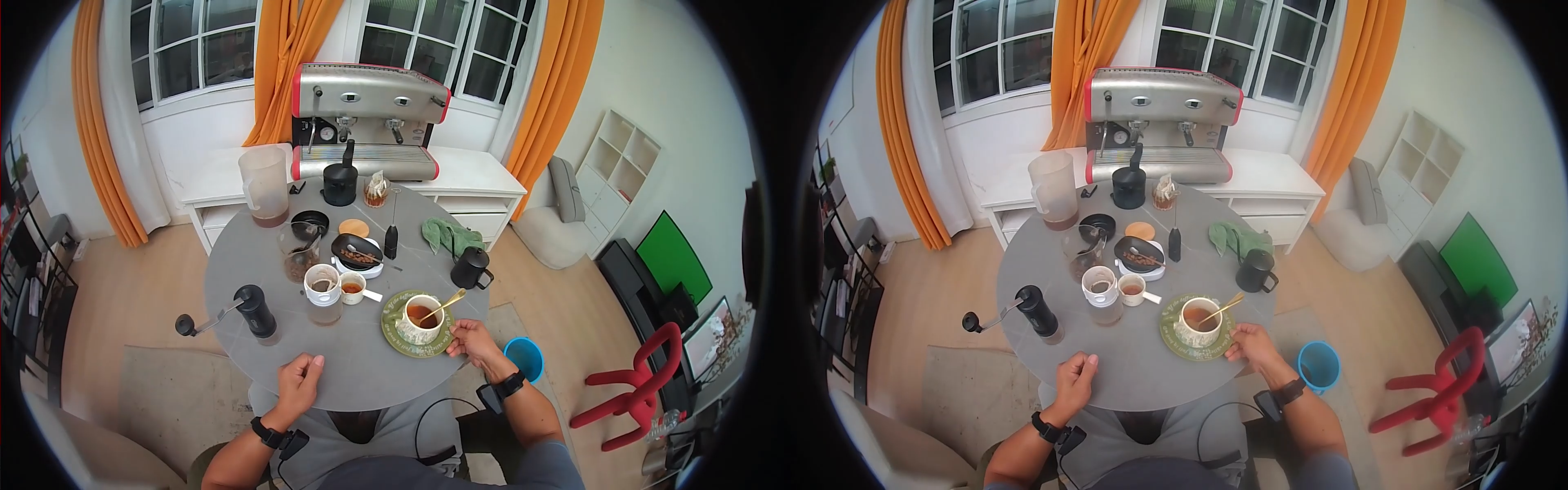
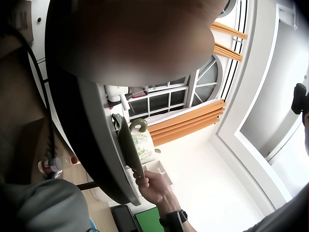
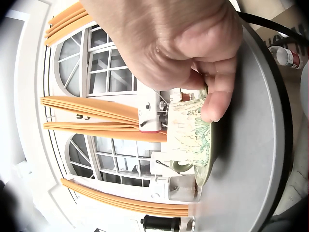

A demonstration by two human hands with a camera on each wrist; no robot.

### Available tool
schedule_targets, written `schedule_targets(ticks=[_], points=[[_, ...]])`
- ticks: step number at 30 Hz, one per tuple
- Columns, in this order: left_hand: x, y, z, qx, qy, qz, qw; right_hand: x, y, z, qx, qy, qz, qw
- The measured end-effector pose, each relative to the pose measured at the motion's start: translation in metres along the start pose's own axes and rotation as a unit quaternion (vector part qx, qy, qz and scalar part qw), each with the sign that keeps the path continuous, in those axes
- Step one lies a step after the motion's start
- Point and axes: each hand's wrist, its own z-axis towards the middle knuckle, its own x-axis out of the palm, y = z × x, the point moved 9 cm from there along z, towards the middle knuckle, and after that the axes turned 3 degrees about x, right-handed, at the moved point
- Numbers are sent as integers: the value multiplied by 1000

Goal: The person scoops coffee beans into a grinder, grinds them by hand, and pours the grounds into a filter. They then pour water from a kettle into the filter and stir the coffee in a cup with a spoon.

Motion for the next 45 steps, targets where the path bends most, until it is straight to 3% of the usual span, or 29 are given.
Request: schedule_targets(ticks=[18,45], points=[[2,-3,-1,-8,5,-5,1000,-30,26,74,-29,-46,14,998],[3,3,-1,12,-3,9,1000,-22,23,50,-19,-38,14,999]])
